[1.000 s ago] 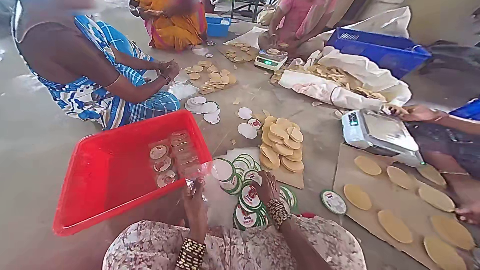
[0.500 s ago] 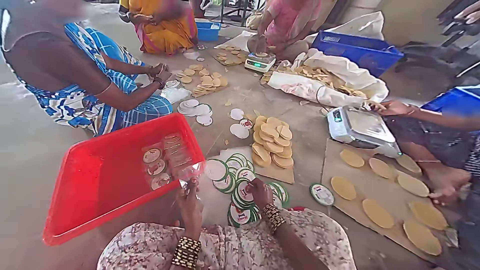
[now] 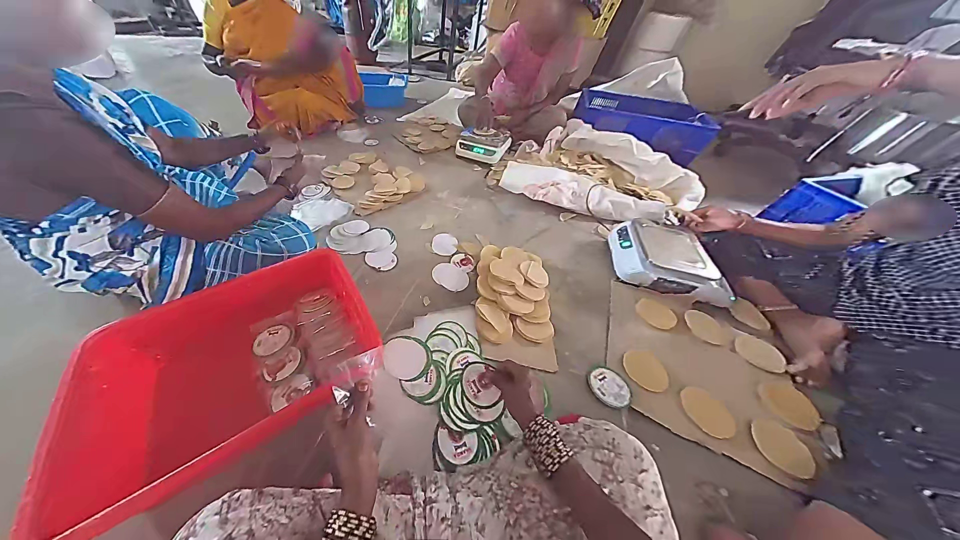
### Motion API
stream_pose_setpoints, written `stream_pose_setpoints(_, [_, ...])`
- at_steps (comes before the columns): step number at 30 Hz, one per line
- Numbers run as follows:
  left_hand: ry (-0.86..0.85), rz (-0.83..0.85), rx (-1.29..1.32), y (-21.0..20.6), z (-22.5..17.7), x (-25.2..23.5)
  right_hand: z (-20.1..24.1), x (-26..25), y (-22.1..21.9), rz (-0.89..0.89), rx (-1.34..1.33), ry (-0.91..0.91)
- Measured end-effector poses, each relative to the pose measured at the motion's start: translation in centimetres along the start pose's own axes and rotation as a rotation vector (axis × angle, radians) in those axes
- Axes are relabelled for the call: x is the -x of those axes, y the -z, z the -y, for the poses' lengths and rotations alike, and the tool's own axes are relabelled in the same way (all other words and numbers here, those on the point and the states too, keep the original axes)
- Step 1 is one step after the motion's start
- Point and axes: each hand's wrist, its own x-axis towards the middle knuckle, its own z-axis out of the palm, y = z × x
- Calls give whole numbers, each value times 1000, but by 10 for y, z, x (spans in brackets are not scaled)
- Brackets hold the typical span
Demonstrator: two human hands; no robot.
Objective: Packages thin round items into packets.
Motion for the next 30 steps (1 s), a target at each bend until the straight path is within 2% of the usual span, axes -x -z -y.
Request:
stream_pose_setpoints(4, [10, 0, -1, -3, 2, 1, -2, -16, 15, 83, 13, -33])
stream_pose_setpoints(8, [36, -2, -21, -6, 3, 0, -1, -37, 25, 329, 103, -30])
stream_pose_setpoints(11, [27, 27, -28, -6, 5, -1, 2, -49, 25, 364, 144, -32])
stream_pose_setpoints(13, [47, 49, -17, -6, 5, -1, 2, -56, 25, 342, 11, -10])
stream_pose_setpoints(16, [71, 72, -11, -5, 8, -3, 10, -72, 28, 243, -334, -35])
stream_pose_setpoints(21, [81, 128, -15, -2, 13, -5, 15, -152, 46, -219, -393, -37])
stream_pose_setpoints(24, [87, 170, -22, -1, 19, -7, 15, -211, 62, -384, -204, 55])
stream_pose_setpoints(26, [99, 186, -10, 0, 24, -8, 19, -239, 70, -398, -19, 91])
stream_pose_setpoints(30, [152, 184, 18, -4, 23, -9, 32, -261, 74, -89, 446, -65])
